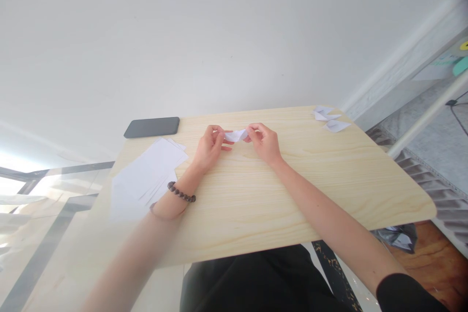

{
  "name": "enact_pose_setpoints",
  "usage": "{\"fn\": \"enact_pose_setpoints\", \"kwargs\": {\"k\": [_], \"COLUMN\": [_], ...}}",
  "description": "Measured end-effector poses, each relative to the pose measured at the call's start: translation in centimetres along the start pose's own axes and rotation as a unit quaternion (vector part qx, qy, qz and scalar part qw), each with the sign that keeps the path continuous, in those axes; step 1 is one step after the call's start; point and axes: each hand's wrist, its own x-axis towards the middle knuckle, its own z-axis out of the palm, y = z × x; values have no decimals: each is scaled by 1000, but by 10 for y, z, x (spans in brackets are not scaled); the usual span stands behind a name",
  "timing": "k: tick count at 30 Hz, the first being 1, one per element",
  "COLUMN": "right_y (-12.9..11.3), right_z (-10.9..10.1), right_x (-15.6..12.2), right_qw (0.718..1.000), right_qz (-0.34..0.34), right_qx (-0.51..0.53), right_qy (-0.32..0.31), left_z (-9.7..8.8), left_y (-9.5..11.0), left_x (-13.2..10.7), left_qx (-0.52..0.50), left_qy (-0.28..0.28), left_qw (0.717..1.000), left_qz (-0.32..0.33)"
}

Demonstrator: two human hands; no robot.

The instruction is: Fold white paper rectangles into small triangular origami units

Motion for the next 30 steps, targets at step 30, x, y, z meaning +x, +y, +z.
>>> {"fn": "enact_pose_setpoints", "kwargs": {"k": [30], "right_y": [3], "right_z": [0], "right_x": [1], "right_qw": [996], "right_qz": [10], "right_qx": [68], "right_qy": [-55], "left_z": [-5], "left_y": [4], "left_x": [1], "left_qx": [149], "left_qy": [42], "left_qw": [988], "left_qz": [26]}}
